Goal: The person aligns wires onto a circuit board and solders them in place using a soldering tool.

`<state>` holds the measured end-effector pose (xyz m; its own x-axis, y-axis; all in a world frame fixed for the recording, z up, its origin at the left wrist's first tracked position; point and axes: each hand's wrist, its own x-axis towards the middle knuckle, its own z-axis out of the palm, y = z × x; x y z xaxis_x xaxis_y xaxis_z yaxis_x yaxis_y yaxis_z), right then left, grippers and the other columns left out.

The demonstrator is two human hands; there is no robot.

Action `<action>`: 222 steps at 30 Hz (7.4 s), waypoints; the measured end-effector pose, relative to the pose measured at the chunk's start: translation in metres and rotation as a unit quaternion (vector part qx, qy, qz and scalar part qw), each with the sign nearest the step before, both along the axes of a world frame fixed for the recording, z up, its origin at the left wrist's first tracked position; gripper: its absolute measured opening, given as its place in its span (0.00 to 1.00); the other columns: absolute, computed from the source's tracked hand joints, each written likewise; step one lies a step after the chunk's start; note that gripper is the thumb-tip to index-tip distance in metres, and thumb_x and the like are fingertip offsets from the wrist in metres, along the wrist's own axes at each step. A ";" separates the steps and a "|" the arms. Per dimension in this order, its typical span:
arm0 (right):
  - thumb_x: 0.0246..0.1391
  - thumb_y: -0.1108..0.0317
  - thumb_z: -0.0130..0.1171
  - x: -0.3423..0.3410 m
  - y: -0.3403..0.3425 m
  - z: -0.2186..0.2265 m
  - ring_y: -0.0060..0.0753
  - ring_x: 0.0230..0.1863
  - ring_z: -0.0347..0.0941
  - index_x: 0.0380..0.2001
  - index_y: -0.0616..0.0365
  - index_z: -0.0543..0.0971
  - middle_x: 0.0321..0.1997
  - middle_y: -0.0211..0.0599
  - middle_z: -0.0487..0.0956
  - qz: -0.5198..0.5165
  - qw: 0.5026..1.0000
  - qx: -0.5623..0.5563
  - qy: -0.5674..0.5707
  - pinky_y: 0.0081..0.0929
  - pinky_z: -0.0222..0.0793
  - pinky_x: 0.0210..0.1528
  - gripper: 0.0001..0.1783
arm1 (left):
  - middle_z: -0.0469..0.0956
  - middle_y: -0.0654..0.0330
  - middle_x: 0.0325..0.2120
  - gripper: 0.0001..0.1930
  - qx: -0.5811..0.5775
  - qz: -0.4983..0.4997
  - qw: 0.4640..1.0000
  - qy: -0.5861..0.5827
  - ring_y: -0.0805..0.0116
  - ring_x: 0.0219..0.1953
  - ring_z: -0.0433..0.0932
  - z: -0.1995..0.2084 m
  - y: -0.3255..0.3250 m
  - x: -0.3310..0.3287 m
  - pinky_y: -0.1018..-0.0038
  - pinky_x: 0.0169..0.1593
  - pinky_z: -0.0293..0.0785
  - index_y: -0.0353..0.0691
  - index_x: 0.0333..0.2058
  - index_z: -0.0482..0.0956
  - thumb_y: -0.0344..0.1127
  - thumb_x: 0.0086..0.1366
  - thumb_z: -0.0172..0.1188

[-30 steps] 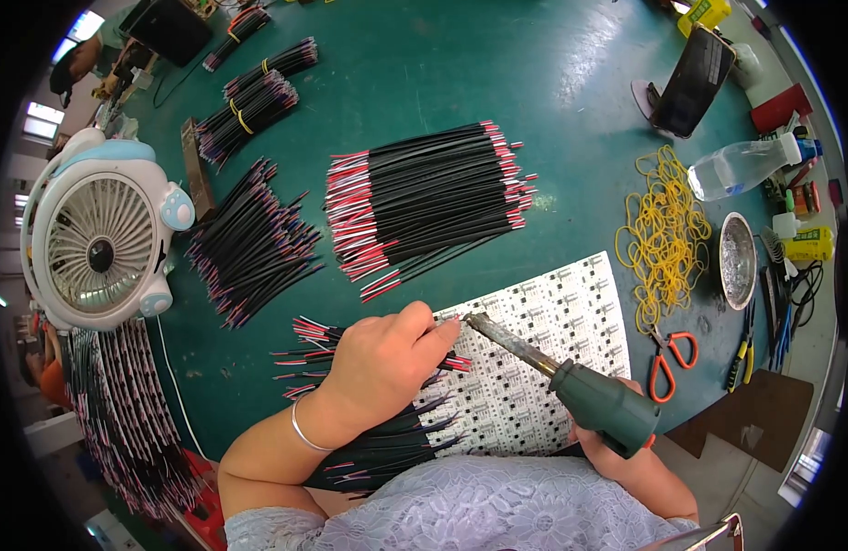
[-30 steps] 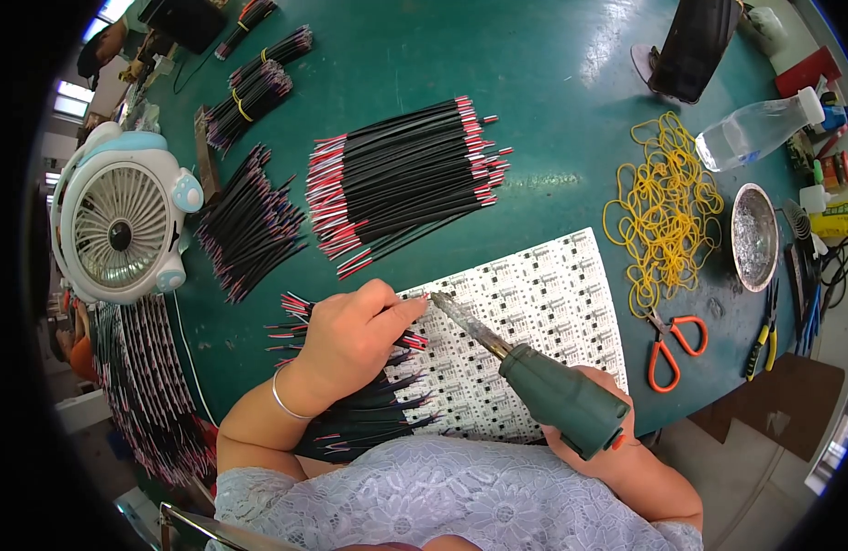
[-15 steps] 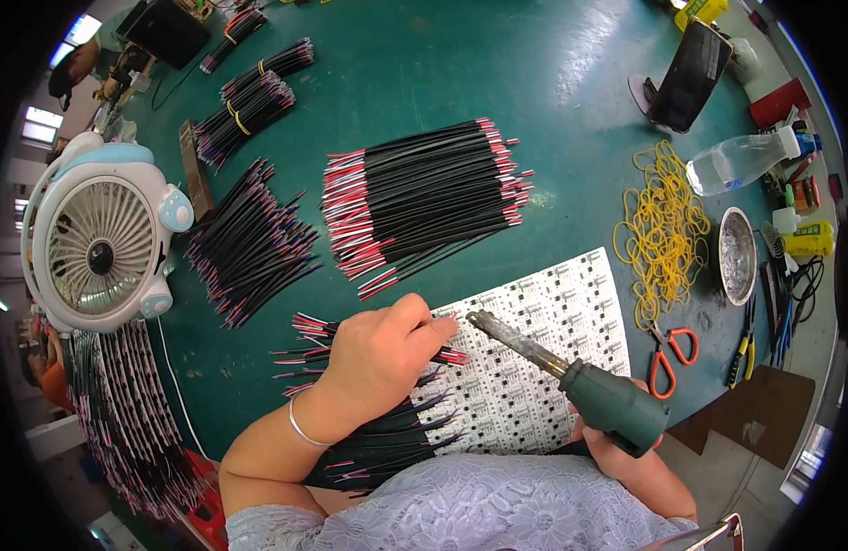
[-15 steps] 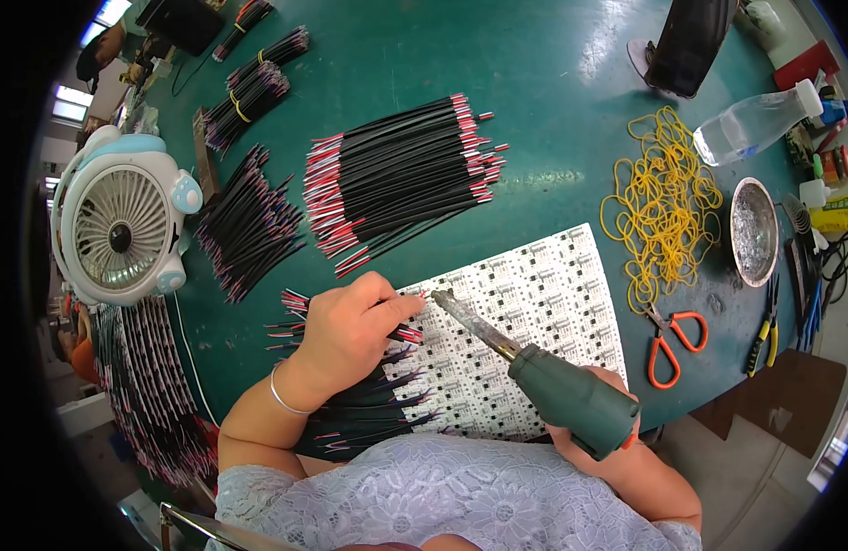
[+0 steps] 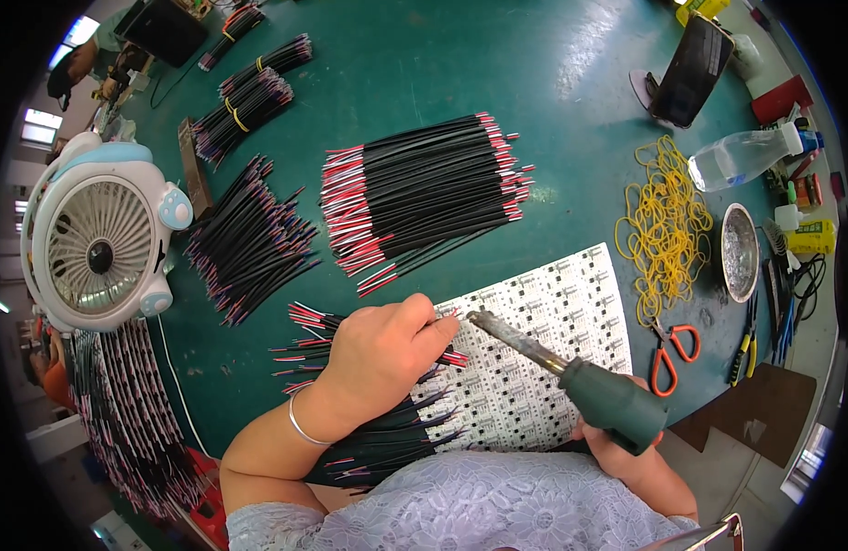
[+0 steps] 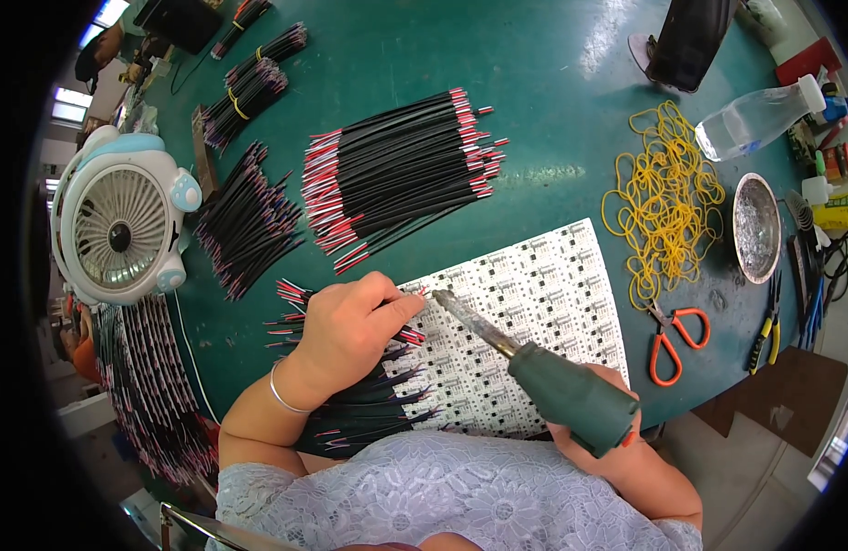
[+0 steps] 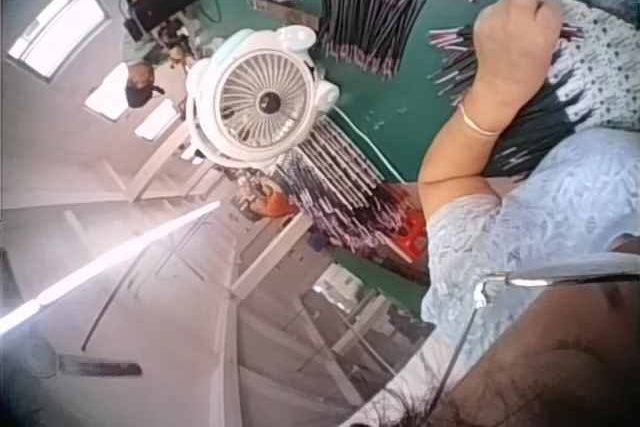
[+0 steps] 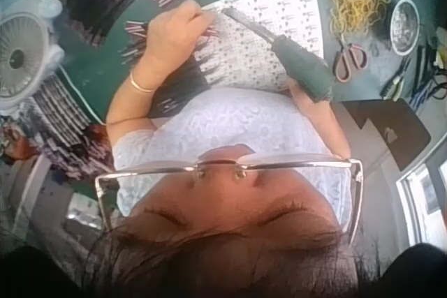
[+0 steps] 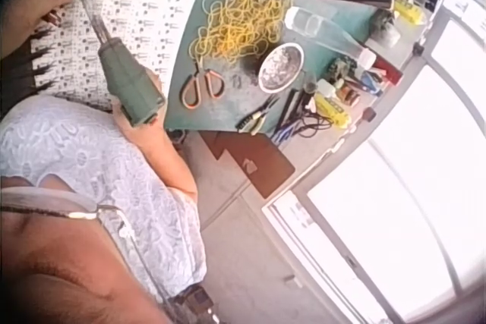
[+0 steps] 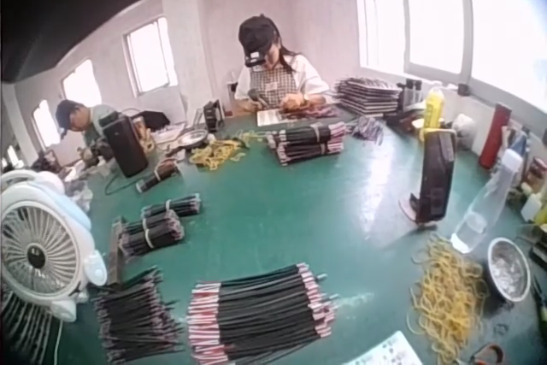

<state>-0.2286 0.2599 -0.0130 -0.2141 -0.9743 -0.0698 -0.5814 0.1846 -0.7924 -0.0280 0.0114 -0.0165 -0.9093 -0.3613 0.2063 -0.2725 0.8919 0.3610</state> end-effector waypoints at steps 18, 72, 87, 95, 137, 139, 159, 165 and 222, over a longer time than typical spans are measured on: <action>0.57 0.61 0.58 -0.009 0.010 0.005 0.24 0.24 0.77 0.49 0.67 0.71 0.37 0.41 0.79 -0.078 0.965 -0.031 -0.248 0.22 0.73 0.31 0.23 | 0.67 0.61 0.27 0.10 -0.035 0.037 0.999 -0.013 0.65 0.26 0.72 0.013 0.035 0.007 0.71 0.25 0.69 0.44 0.34 0.71 0.30 0.51 0.59; 0.37 0.72 0.65 0.009 0.005 0.009 0.42 0.42 0.76 0.36 0.52 0.82 0.41 0.36 0.81 -0.014 1.000 0.025 0.005 0.33 0.74 0.44 0.16 | 0.71 0.65 0.24 0.13 -0.005 0.040 0.999 0.015 0.68 0.22 0.72 -0.004 0.032 0.005 0.73 0.24 0.68 0.42 0.35 0.83 0.27 0.47 0.61; 0.56 0.74 0.51 0.005 0.005 0.013 0.24 0.24 0.76 0.47 0.66 0.72 0.39 0.41 0.75 0.030 0.999 0.012 -0.001 0.22 0.73 0.29 0.15 | 0.73 0.65 0.22 0.11 0.031 0.045 0.997 0.055 0.68 0.20 0.73 -0.007 0.028 0.004 0.75 0.22 0.69 0.45 0.32 0.84 0.27 0.47 0.62; 0.56 0.75 0.53 0.005 0.003 0.015 0.23 0.25 0.76 0.48 0.68 0.67 0.34 0.39 0.75 0.043 0.999 -0.004 0.009 0.21 0.73 0.28 0.17 | 0.73 0.66 0.22 0.11 0.007 0.042 0.998 0.042 0.69 0.20 0.73 -0.005 0.031 0.004 0.74 0.22 0.69 0.44 0.32 0.84 0.27 0.47 0.62; 0.53 0.50 0.61 0.013 0.018 0.013 0.31 0.23 0.74 0.56 0.67 0.65 0.47 0.49 0.75 -0.219 0.893 -0.017 -0.392 0.26 0.72 0.24 0.36 | 0.74 0.60 0.28 0.16 0.104 0.017 0.993 0.062 0.56 0.28 0.74 0.024 0.031 0.022 0.64 0.36 0.72 0.42 0.37 0.79 0.23 0.45 0.63; 0.53 0.51 0.61 0.012 0.019 0.013 0.31 0.23 0.74 0.55 0.67 0.66 0.47 0.49 0.75 -0.226 0.895 -0.031 -0.384 0.26 0.72 0.24 0.36 | 0.68 0.63 0.21 0.14 0.030 0.052 0.998 0.034 0.62 0.23 0.70 0.050 0.038 0.024 0.67 0.29 0.67 0.42 0.34 0.77 0.28 0.46 0.65; 0.57 0.68 0.55 0.008 0.031 0.004 0.27 0.27 0.76 0.60 0.63 0.63 0.52 0.48 0.75 -0.160 0.892 -0.042 -0.420 0.24 0.75 0.31 0.29 | 0.74 0.58 0.31 0.17 0.009 0.006 0.995 -0.099 0.61 0.27 0.75 0.015 0.026 0.008 0.69 0.29 0.73 0.41 0.36 0.77 0.20 0.45 0.62; 0.57 0.68 0.56 0.006 0.028 -0.001 0.27 0.27 0.76 0.61 0.64 0.63 0.51 0.48 0.75 -0.162 0.889 -0.055 -0.424 0.23 0.74 0.31 0.29 | 0.72 0.58 0.28 0.16 -0.019 0.022 0.999 -0.021 0.57 0.27 0.74 0.040 0.022 0.007 0.65 0.30 0.71 0.40 0.36 0.76 0.21 0.45 0.59; 0.54 0.75 0.54 0.010 0.033 0.009 0.28 0.24 0.76 0.47 0.67 0.70 0.36 0.40 0.76 0.044 0.999 0.009 0.010 0.24 0.73 0.29 0.16 | 0.73 0.68 0.22 0.12 0.022 0.063 0.997 0.047 0.69 0.21 0.73 -0.007 0.053 0.014 0.73 0.23 0.68 0.49 0.33 0.84 0.29 0.48 0.61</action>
<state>-0.2184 0.2930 -0.0038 -0.1297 -0.9880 -0.0834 -0.6109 0.1459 -0.7781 -0.0143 0.0647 -0.0232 -0.8340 -0.4812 0.2700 -0.3437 0.8358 0.4280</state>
